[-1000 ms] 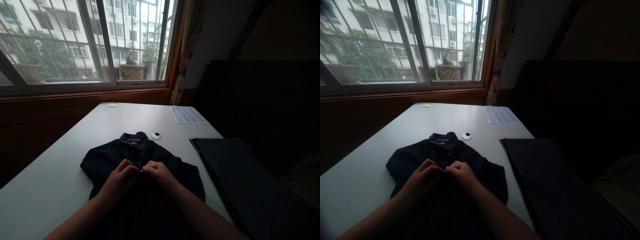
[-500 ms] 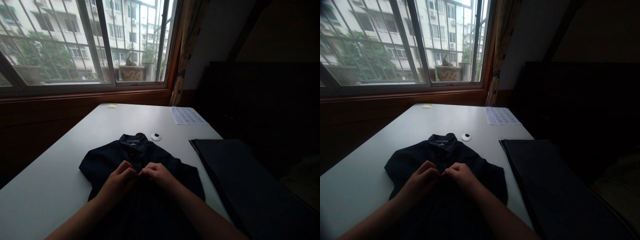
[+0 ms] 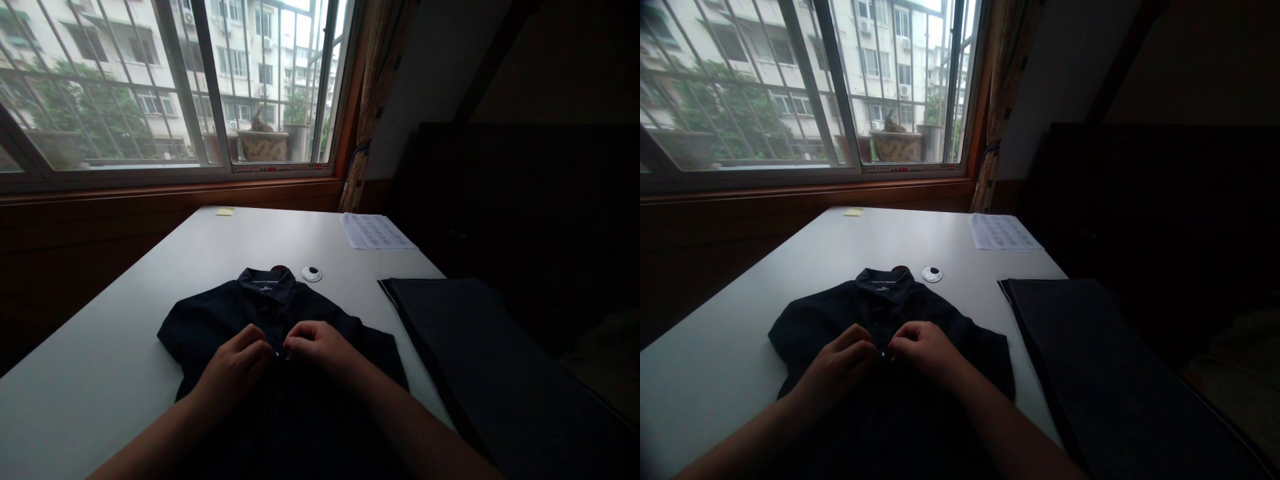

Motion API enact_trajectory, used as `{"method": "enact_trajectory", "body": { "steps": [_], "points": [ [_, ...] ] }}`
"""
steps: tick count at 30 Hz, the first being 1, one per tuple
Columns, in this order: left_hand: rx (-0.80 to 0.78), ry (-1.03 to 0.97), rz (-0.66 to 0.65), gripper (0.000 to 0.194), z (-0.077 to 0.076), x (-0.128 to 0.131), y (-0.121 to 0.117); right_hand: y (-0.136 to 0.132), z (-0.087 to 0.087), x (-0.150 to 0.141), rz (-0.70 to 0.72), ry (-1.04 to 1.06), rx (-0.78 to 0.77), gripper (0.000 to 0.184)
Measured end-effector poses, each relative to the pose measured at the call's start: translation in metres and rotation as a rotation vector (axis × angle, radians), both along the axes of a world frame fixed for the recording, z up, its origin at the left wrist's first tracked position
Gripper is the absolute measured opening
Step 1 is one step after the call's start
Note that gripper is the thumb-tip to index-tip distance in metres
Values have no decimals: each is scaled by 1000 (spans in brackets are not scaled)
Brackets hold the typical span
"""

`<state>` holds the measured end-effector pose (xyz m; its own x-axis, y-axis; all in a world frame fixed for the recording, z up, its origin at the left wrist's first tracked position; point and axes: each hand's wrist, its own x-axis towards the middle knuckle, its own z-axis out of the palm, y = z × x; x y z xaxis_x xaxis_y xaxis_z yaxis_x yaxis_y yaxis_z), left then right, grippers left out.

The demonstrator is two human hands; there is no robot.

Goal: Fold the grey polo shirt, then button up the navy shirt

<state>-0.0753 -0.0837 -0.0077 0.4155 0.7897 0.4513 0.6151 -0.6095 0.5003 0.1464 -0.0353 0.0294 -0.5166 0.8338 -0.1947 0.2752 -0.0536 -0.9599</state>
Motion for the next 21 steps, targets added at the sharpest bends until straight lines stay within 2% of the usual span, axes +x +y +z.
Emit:
{"method": "enact_trajectory", "body": {
  "steps": [7,10,14,17,21],
  "points": [
    [20,-13,-25,10,2,0,1,5,-2,5,-27,-123,120,13],
    [20,-16,-25,10,3,0,1,8,1,10,-48,-219,235,10],
    [19,-17,-20,11,4,0,-1,7,8,14,11,-323,332,9],
    [26,-22,-12,10,3,0,-1,4,9,13,79,-312,374,7],
    [16,-26,-13,10,4,0,0,0,3,6,108,-244,541,4]
  ]
}}
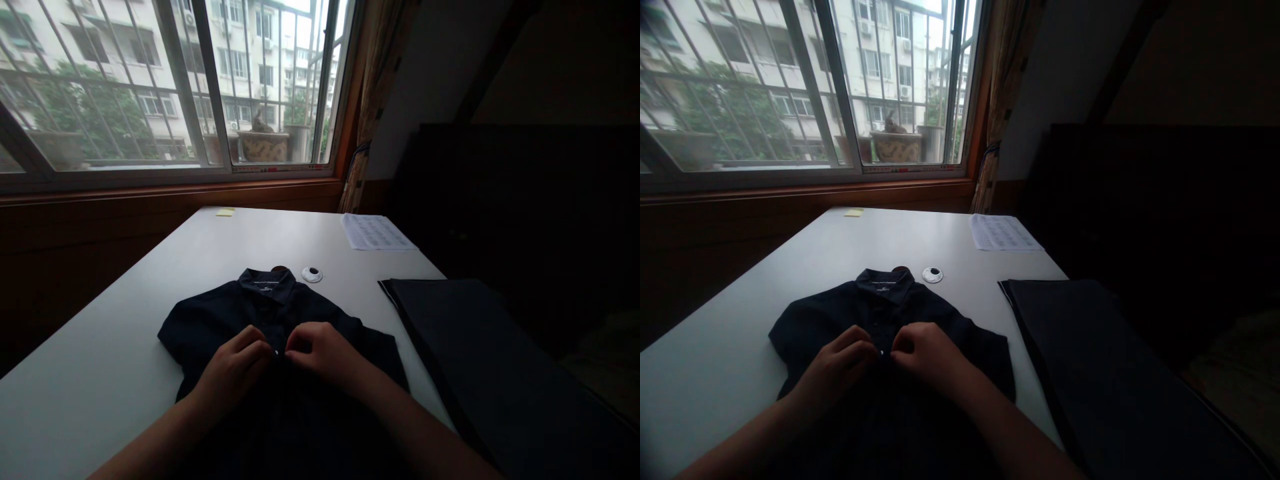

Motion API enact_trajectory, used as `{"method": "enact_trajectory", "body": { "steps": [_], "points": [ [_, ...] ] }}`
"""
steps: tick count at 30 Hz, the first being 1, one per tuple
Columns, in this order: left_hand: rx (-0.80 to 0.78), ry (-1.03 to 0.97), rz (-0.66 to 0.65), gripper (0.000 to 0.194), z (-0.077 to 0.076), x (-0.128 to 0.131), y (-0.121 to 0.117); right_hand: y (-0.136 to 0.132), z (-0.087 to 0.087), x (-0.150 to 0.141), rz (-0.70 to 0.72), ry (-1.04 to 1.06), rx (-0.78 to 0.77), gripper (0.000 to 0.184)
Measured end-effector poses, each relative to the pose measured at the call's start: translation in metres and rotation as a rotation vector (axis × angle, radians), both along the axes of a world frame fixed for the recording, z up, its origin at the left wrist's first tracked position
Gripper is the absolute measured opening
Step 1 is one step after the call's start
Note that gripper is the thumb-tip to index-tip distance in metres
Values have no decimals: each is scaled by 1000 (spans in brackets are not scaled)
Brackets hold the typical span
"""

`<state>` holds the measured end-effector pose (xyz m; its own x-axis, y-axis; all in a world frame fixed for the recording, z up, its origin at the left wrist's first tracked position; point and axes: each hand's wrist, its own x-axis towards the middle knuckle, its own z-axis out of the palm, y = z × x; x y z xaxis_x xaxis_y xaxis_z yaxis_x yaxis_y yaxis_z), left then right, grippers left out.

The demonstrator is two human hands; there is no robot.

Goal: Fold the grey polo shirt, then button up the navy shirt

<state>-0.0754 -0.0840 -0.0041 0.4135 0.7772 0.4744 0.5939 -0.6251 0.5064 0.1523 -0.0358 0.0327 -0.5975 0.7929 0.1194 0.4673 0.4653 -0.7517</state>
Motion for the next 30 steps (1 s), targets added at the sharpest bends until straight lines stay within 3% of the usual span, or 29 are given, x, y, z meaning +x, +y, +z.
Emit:
{"method": "enact_trajectory", "body": {
  "steps": [5,11,21,30],
  "points": [
    [-3,-4,-8,10,-1,0,2,-5,-12,-7,-2,-2,219,4],
    [-5,-4,-14,12,1,2,0,-6,-27,-7,44,-63,374,5],
    [1,3,-4,13,1,3,1,-4,-21,-3,83,-249,528,7],
    [24,-6,-6,14,2,3,0,-5,-26,-3,100,-227,607,14]
  ]
}}
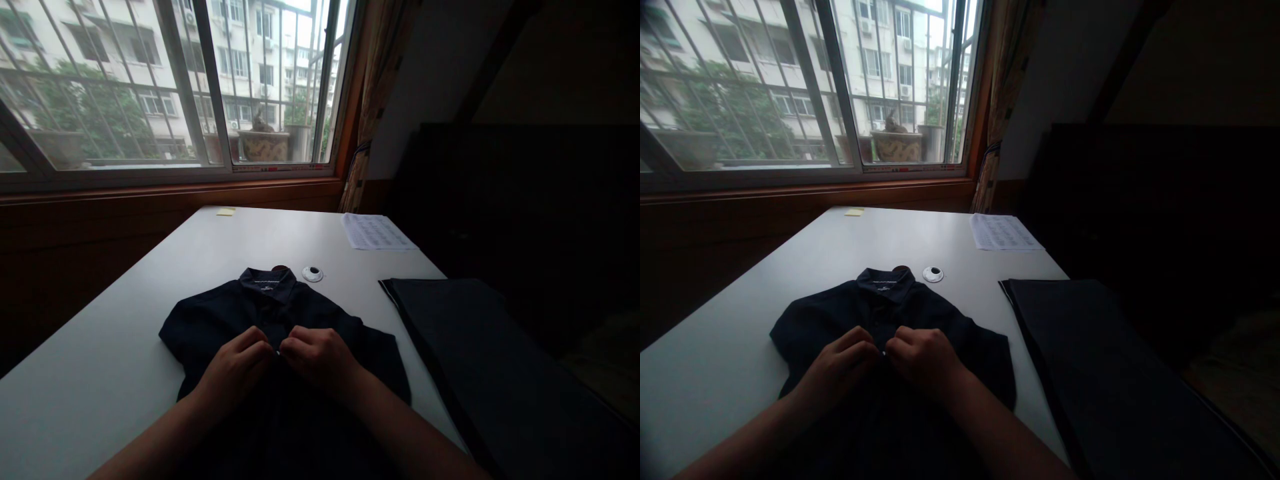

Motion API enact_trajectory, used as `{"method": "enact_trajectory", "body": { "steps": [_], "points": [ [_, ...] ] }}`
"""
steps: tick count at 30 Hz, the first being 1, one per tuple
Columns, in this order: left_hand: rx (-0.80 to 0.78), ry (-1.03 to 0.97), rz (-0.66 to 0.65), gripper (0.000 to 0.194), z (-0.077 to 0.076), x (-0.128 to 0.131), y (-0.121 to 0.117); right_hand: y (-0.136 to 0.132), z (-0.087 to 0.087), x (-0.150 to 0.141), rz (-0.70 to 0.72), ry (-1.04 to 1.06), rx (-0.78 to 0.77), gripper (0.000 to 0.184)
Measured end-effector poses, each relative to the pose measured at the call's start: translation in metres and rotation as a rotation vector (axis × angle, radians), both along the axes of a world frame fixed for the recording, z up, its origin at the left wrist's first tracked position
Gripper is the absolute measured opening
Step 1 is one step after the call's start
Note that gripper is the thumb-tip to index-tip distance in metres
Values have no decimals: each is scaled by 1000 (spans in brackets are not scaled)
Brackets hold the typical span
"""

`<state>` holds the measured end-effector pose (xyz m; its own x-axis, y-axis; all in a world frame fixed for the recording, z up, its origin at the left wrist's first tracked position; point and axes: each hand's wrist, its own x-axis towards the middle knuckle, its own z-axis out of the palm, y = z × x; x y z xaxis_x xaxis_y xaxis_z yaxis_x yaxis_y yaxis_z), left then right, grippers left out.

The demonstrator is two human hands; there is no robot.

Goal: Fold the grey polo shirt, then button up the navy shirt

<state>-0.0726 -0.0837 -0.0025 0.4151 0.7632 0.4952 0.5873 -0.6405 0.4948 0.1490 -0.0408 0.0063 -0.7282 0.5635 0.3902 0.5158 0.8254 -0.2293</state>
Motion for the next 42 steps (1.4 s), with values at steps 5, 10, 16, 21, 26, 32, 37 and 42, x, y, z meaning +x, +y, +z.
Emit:
{"method": "enact_trajectory", "body": {
  "steps": [5,10,16,21,26,32,37,42],
  "points": [
    [11,5,7,14,-1,0,0,1,-3,0,9,10,16,14],
    [-9,16,-1,16,1,0,0,0,-3,0,19,7,21,15],
    [1,29,-8,16,-1,-1,0,1,-5,3,48,7,40,18],
    [12,30,-5,15,-3,-2,0,1,-6,5,80,14,62,18],
    [30,22,-9,17,0,-1,0,0,-3,5,106,12,82,18],
    [35,12,-13,17,2,0,-1,0,-4,6,134,5,138,19],
    [14,8,-20,15,1,0,-1,-1,-1,6,141,-22,191,20],
    [17,8,-24,16,-1,0,-1,-2,1,7,159,-36,206,21]
  ]
}}
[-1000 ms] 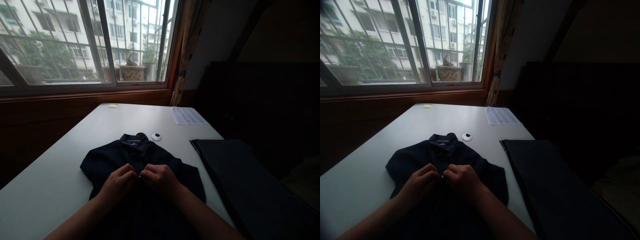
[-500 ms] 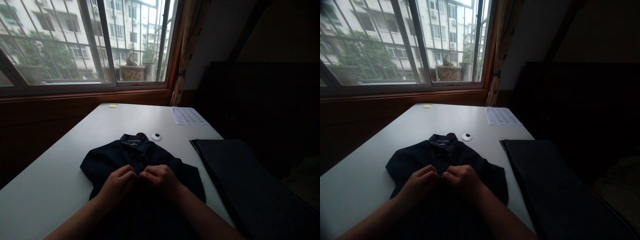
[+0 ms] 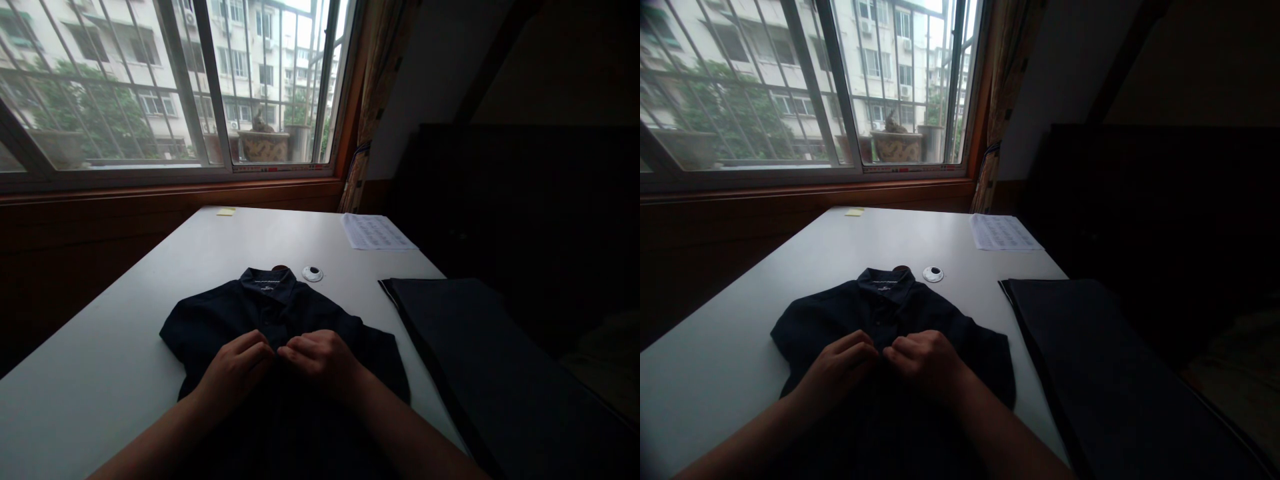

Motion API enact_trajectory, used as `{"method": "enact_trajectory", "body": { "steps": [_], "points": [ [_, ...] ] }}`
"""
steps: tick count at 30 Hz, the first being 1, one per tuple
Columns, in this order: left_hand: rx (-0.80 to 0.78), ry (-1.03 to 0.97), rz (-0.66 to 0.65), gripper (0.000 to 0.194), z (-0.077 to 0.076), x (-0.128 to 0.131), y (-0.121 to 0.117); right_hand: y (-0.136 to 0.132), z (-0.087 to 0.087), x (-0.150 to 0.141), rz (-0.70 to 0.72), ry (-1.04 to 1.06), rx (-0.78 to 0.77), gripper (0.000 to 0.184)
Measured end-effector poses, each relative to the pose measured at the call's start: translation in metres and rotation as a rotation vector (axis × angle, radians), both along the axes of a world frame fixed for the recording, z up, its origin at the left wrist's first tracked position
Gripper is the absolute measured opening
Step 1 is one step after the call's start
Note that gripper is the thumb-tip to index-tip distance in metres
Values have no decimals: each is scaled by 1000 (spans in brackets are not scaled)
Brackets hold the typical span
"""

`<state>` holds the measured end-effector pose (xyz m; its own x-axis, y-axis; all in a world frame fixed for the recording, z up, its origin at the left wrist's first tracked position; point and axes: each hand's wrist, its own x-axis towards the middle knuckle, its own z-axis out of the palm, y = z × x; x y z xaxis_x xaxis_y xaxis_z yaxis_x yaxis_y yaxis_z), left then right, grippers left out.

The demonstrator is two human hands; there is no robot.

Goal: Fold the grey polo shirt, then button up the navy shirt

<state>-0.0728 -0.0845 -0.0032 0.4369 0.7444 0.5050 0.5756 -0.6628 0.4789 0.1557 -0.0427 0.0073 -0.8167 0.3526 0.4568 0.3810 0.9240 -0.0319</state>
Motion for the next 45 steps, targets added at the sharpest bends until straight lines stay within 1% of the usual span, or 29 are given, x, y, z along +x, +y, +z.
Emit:
{"method": "enact_trajectory", "body": {
  "steps": [5,10,17,22,28,34,37,41,45],
  "points": [
    [4,-4,4,16,1,0,-1,1,-4,1,-2,-3,36,20],
    [5,-16,-13,15,1,0,-2,0,-3,1,7,14,62,19],
    [17,-32,-7,14,1,0,-1,3,-8,-2,32,120,148,11],
    [9,-43,-21,13,0,0,0,3,-10,-2,36,128,143,11],
    [2,-12,-8,14,-6,-2,0,3,-11,-3,38,158,112,12],
    [-73,3,-3,12,-10,-4,1,3,-10,-3,30,174,108,15],
    [-85,-4,1,12,-10,-4,0,2,-9,-3,29,176,112,16],
    [-89,-7,-6,12,-12,-5,1,1,-6,-4,29,175,107,14],
    [-83,-20,0,13,-13,-5,1,2,-8,-4,41,173,108,12]
  ]
}}
